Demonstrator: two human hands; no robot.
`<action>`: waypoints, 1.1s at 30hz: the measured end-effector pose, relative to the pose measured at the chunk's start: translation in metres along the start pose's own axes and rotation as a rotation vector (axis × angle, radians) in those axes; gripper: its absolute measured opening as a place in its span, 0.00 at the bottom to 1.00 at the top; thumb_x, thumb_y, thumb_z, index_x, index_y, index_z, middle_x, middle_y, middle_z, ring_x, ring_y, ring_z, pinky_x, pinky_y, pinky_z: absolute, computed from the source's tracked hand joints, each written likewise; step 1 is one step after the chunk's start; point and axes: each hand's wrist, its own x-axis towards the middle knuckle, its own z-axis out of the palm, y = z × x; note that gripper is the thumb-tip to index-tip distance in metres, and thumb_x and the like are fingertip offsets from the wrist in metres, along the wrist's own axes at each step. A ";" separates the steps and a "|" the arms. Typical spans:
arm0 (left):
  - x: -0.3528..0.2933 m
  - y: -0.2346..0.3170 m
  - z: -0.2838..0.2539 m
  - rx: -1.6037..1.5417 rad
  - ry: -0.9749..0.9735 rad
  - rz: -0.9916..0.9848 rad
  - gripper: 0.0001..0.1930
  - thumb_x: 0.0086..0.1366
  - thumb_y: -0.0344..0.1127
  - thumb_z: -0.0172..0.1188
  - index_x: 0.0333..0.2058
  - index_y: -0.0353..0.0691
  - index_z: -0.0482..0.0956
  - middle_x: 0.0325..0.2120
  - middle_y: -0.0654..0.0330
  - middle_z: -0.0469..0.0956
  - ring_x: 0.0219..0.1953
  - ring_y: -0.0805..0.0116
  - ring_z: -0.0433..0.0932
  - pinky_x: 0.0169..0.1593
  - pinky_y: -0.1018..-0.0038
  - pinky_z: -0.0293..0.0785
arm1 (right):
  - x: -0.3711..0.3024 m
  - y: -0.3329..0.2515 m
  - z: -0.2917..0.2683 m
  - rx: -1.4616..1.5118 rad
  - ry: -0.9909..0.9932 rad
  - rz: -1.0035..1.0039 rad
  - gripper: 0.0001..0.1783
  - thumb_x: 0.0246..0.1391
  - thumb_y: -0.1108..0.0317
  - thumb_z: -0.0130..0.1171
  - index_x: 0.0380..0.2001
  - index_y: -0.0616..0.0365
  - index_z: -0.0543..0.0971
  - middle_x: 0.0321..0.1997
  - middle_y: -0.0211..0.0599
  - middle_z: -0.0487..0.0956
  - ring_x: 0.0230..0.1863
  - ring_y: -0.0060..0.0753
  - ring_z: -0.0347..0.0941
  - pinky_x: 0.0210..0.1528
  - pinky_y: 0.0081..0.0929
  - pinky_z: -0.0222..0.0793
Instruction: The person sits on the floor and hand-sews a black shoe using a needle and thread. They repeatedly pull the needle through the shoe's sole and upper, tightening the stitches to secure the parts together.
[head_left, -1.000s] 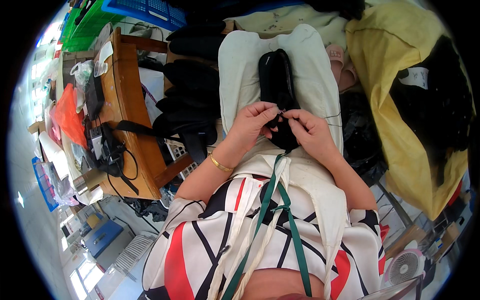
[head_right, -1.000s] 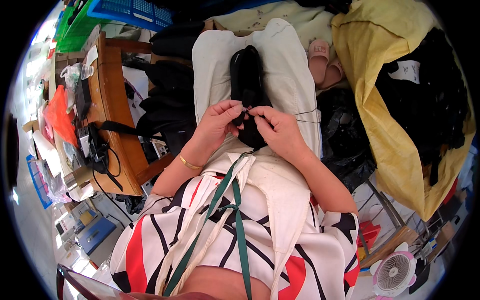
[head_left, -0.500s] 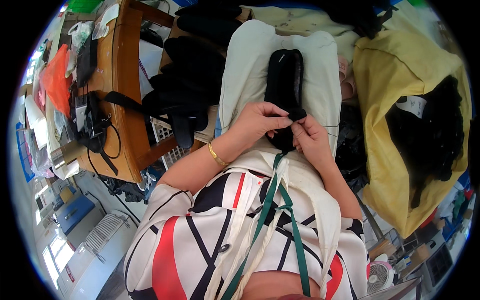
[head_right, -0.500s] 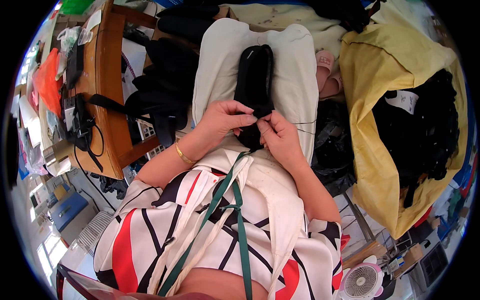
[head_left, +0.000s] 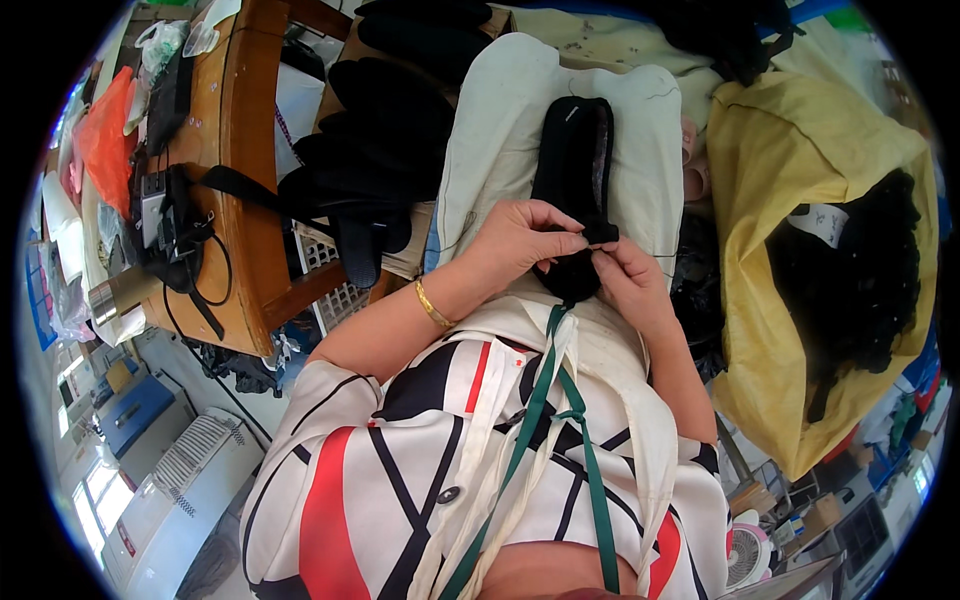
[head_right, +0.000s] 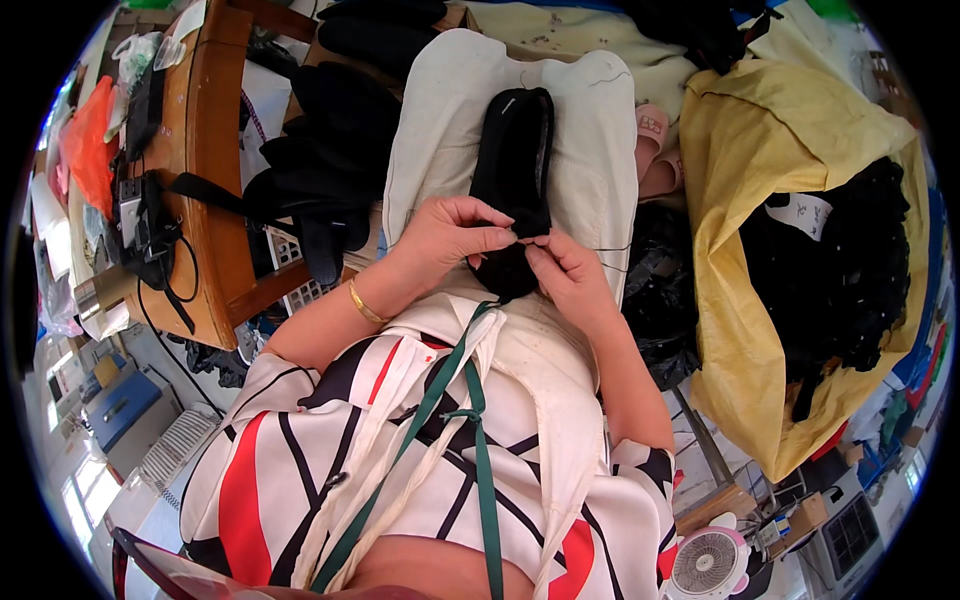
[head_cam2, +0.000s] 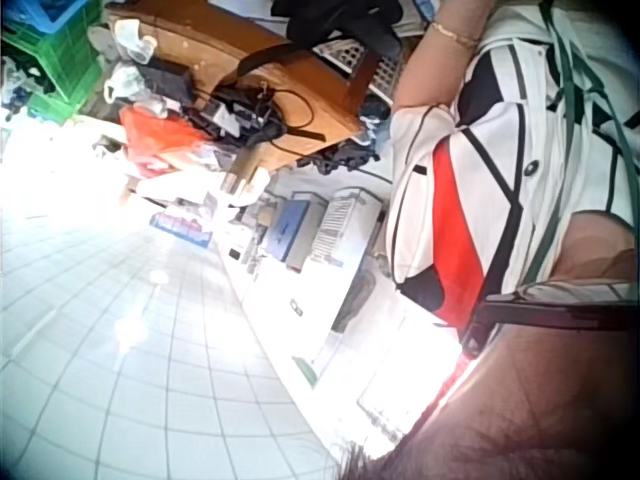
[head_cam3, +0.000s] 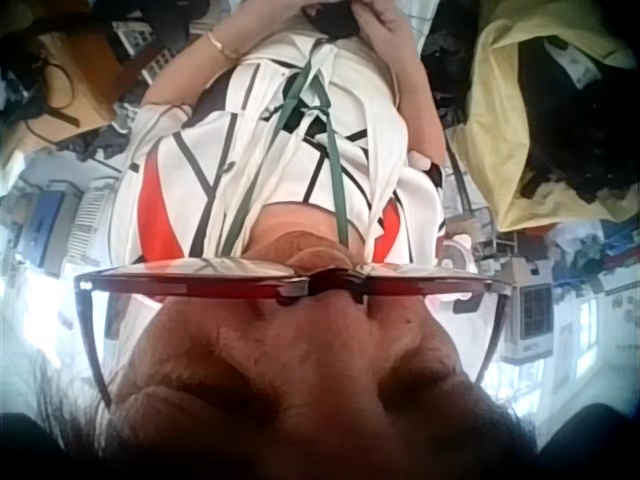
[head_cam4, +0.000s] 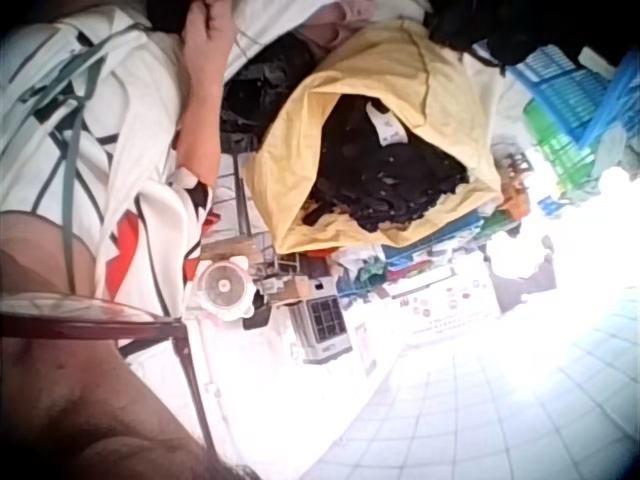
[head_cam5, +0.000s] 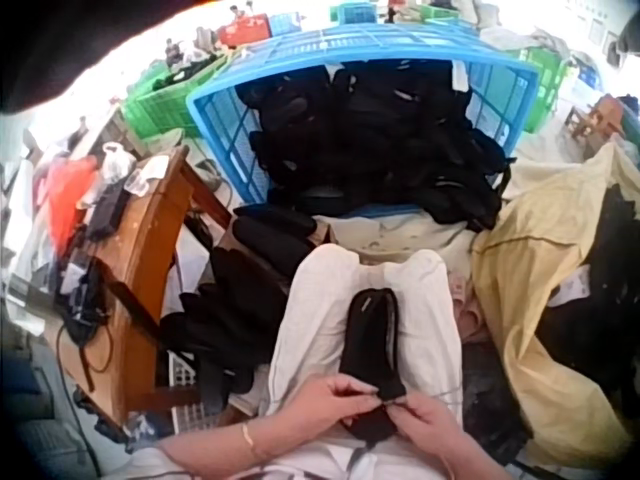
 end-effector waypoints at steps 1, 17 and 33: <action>0.001 0.000 -0.001 0.008 -0.001 -0.005 0.10 0.56 0.29 0.70 0.37 0.35 0.83 0.26 0.63 0.80 0.24 0.79 0.74 0.27 0.83 0.70 | 0.000 0.000 0.000 -0.005 0.000 -0.015 0.05 0.64 0.72 0.53 0.41 0.58 0.76 0.22 0.18 0.68 0.21 0.10 0.60 0.23 0.14 0.55; 0.000 0.005 0.003 0.229 -0.056 -0.006 0.09 0.59 0.31 0.67 0.37 0.33 0.82 0.26 0.64 0.80 0.27 0.80 0.76 0.29 0.82 0.71 | 0.004 -0.060 0.008 -0.155 -0.104 0.115 0.25 0.55 0.68 0.60 0.56 0.58 0.69 0.32 0.30 0.75 0.32 0.18 0.72 0.34 0.21 0.72; -0.010 -0.005 0.008 0.662 -0.009 0.489 0.08 0.58 0.30 0.64 0.36 0.34 0.82 0.30 0.56 0.80 0.30 0.66 0.78 0.35 0.74 0.74 | 0.008 -0.056 0.018 -0.382 0.122 -0.652 0.05 0.57 0.69 0.60 0.31 0.57 0.77 0.28 0.34 0.78 0.28 0.32 0.73 0.29 0.26 0.69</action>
